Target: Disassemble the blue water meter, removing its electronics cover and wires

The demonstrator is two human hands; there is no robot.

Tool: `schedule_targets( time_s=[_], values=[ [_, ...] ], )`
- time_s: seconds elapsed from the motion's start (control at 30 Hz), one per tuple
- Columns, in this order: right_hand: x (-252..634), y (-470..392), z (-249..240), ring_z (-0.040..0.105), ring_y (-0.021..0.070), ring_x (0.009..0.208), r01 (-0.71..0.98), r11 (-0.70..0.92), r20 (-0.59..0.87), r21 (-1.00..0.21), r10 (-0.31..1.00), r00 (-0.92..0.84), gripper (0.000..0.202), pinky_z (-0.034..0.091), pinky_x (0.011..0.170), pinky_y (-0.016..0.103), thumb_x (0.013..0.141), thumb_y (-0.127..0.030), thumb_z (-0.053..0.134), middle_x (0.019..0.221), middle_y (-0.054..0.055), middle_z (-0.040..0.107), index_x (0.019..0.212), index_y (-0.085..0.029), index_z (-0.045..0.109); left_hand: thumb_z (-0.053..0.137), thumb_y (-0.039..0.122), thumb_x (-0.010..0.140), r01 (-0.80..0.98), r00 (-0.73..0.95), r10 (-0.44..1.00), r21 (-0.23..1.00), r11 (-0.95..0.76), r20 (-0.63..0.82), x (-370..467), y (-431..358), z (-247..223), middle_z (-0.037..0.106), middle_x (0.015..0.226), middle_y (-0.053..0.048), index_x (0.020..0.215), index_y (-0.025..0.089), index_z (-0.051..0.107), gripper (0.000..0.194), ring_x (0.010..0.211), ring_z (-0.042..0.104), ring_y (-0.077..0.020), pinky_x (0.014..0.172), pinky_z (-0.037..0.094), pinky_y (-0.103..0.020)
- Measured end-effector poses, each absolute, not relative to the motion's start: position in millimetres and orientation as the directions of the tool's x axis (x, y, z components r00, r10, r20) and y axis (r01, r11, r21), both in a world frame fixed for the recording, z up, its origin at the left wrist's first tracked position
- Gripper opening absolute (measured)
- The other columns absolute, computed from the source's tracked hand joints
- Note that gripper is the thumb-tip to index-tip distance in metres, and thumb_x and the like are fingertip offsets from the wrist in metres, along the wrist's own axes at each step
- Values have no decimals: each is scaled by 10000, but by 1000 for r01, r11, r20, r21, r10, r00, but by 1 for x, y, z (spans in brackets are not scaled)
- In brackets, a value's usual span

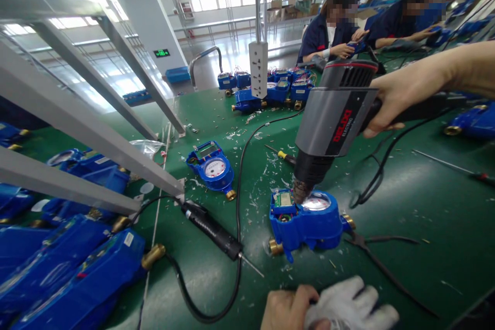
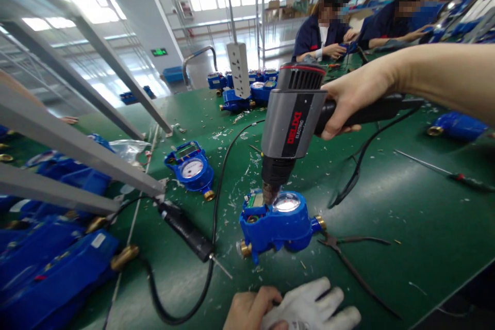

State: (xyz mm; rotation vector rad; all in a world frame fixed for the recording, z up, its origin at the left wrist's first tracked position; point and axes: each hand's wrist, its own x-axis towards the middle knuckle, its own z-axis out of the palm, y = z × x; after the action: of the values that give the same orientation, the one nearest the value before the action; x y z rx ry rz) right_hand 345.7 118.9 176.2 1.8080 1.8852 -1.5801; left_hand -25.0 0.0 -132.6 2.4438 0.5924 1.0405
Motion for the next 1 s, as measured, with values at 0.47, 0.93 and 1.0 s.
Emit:
schedule_targets(
  time_s=[0.47, 0.93, 1.0],
  values=[
    [348, 124, 173, 515, 59, 513, 813, -264, -658, -519, 731, -182, 559, 430, 493, 196, 628, -622, 800, 589, -57, 549, 785, -129, 585, 166, 587, 1006, 196, 554, 497, 475, -858, 668, -23, 0, -147, 512, 384, 64, 741, 241, 519, 561, 243, 474, -105, 306, 301, -225],
    [337, 125, 186, 536, 45, 508, 808, -194, -653, -556, 704, -280, 551, 456, 495, 168, 648, -627, 778, 583, -64, 569, 741, -112, 605, 261, 617, 975, 199, 687, 485, 502, -842, 541, -29, -3, -149, 592, 446, 20, 743, 242, 585, 547, 336, 579, -130, 365, 428, -210],
    [336, 126, 186, 535, 47, 504, 814, -180, -653, -552, 701, -287, 554, 452, 487, 171, 649, -629, 779, 576, -59, 562, 730, -111, 601, 412, 651, 919, 209, 747, 462, 492, -845, 477, -28, -5, -154, 616, 477, 8, 750, 255, 607, 473, 375, 608, -140, 373, 452, -205]
  ],
)
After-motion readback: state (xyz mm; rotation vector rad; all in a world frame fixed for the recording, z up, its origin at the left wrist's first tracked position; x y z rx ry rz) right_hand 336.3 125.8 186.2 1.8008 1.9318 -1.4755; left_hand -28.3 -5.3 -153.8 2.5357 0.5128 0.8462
